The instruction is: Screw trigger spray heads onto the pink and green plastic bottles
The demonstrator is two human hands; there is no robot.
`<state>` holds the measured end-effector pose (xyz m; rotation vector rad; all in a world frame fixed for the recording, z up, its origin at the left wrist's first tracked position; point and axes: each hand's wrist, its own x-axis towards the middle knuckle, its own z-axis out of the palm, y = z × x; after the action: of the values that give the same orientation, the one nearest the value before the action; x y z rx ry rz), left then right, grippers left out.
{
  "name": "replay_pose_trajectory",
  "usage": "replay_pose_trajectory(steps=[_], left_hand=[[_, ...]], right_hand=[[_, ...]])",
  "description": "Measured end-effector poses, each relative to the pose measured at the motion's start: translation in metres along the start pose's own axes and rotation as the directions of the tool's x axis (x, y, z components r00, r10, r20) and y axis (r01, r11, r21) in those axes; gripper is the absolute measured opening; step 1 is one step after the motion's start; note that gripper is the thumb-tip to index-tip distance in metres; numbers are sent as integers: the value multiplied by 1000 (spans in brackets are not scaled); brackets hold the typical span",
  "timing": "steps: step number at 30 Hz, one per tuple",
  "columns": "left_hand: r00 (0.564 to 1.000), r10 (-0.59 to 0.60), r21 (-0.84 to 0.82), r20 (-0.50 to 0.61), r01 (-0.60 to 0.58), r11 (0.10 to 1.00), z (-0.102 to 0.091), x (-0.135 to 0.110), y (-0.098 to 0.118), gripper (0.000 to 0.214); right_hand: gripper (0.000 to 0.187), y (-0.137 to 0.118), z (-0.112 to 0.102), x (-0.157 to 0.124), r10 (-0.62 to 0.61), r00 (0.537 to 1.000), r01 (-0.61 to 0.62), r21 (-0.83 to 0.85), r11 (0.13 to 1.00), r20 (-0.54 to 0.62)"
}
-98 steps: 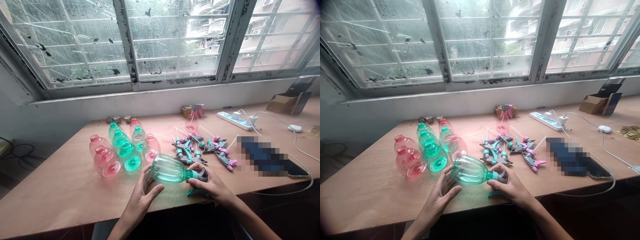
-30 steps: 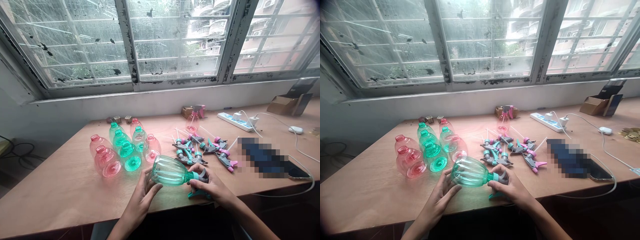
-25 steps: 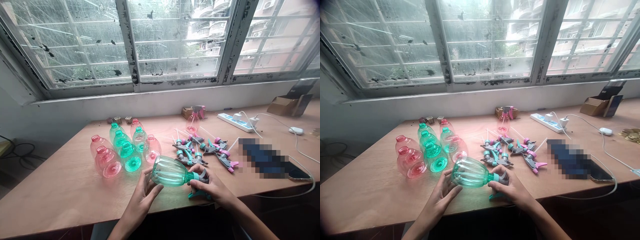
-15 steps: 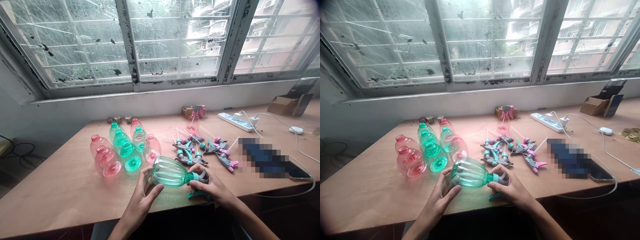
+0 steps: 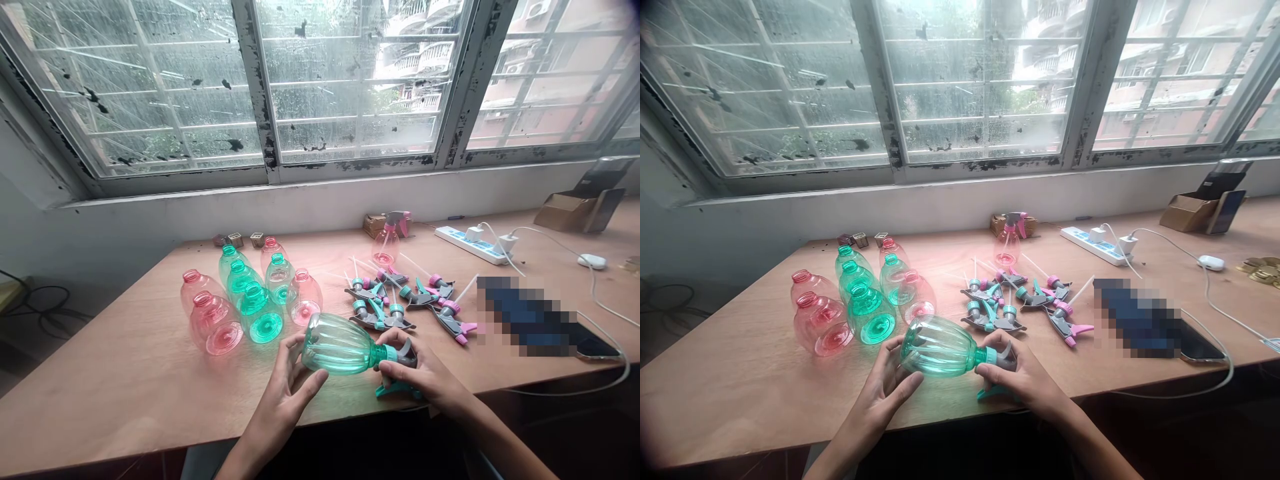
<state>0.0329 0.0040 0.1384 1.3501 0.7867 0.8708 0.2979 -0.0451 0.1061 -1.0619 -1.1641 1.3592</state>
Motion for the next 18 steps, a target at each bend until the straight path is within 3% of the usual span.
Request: replay_pose_trajectory(steps=[18], left_hand=[[1000, -11, 5, 3, 11, 1000, 0, -1, 1, 46]], right_hand=[[40, 0, 0, 0, 0, 1000, 0, -2, 1000, 0]])
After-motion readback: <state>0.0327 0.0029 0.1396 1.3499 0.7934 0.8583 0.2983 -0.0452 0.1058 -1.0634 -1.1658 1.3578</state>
